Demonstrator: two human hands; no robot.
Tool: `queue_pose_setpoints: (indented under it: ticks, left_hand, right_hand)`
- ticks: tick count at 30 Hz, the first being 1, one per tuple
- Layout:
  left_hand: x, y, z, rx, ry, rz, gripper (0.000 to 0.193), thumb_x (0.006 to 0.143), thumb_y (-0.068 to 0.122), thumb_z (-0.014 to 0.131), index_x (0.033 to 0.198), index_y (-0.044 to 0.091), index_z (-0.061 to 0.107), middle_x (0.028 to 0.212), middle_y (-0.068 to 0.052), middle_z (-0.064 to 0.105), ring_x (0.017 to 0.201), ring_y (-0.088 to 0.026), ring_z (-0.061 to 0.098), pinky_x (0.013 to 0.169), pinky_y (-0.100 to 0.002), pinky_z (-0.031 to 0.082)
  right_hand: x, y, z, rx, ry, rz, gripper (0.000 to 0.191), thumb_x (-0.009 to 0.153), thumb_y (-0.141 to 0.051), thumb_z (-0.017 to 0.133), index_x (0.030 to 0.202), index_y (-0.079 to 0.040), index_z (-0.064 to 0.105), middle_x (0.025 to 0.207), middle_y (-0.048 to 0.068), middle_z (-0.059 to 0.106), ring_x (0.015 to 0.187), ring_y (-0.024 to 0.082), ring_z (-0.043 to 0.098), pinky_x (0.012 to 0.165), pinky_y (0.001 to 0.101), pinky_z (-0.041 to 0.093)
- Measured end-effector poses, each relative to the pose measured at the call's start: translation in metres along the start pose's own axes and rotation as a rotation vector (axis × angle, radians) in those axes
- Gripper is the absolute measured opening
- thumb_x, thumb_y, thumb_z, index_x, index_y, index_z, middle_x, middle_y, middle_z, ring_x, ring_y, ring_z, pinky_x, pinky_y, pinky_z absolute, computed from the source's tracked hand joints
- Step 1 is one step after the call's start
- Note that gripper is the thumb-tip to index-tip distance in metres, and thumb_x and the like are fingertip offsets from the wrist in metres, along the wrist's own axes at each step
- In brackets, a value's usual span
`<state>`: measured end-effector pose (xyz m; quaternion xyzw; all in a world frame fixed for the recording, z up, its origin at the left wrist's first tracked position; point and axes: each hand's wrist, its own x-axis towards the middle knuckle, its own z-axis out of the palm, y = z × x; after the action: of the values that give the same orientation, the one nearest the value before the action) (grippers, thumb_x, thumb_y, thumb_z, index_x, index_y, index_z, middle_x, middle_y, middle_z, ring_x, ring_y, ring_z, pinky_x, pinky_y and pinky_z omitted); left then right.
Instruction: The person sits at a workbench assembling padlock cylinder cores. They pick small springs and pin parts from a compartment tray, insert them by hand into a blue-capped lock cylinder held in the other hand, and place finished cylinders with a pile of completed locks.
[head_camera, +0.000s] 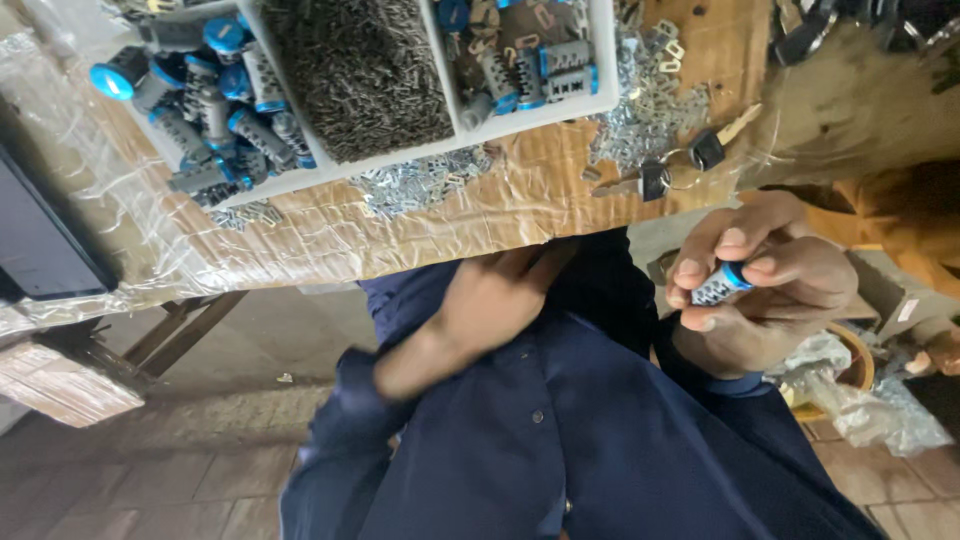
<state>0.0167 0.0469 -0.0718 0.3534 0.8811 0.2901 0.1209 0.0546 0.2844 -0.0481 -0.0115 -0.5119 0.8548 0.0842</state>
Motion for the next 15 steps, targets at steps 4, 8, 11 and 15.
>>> queue_pose_setpoints:
  ticks: [4,8,11,15]
  left_hand:
    - [0.021,-0.005,0.025,-0.011,0.090,0.040,0.031,0.097,0.019,0.065,0.126,0.010,0.070,0.114,-0.008,0.070,0.102,-0.027,0.069,0.085,-0.039,0.057]
    - [-0.009,-0.004,-0.027,-0.100,0.109,0.190,0.032,0.099,0.013,0.073,0.131,0.006,0.071,0.108,-0.007,0.068,0.093,-0.022,0.065,0.078,-0.035,0.053]
    - [-0.017,-0.003,-0.061,0.164,0.361,0.136,0.033,0.095,0.011,0.081,0.125,0.004,0.070,0.102,-0.006,0.066,0.089,-0.021,0.067,0.074,-0.035,0.052]
    - [-0.003,-0.002,-0.074,0.238,0.256,-0.194,0.048,0.091,0.027,0.083,0.129,0.003,0.069,0.103,-0.012,0.061,0.086,-0.029,0.061,0.074,-0.041,0.053]
  right_hand:
    - [-0.013,0.001,0.013,-0.001,0.096,0.028,0.045,0.076,0.009,0.085,0.114,-0.006,0.067,0.116,0.012,0.063,0.091,0.022,0.072,0.068,0.0289,0.069]
    - [-0.015,0.000,0.025,-0.078,0.011,0.083,0.042,0.080,0.008,0.085,0.116,-0.005,0.067,0.114,0.011,0.063,0.089,0.020,0.072,0.068,0.0287,0.068]
    - [-0.013,0.011,0.037,-0.079,-0.056,0.178,0.039,0.082,0.009,0.084,0.114,-0.002,0.066,0.115,0.014,0.061,0.093,0.022,0.072,0.072,0.0305,0.067]
    - [-0.009,0.024,0.053,0.056,-0.172,0.275,0.037,0.083,0.012,0.082,0.115,0.004,0.065,0.123,0.019,0.059,0.098,0.027,0.071,0.081,0.0360,0.066]
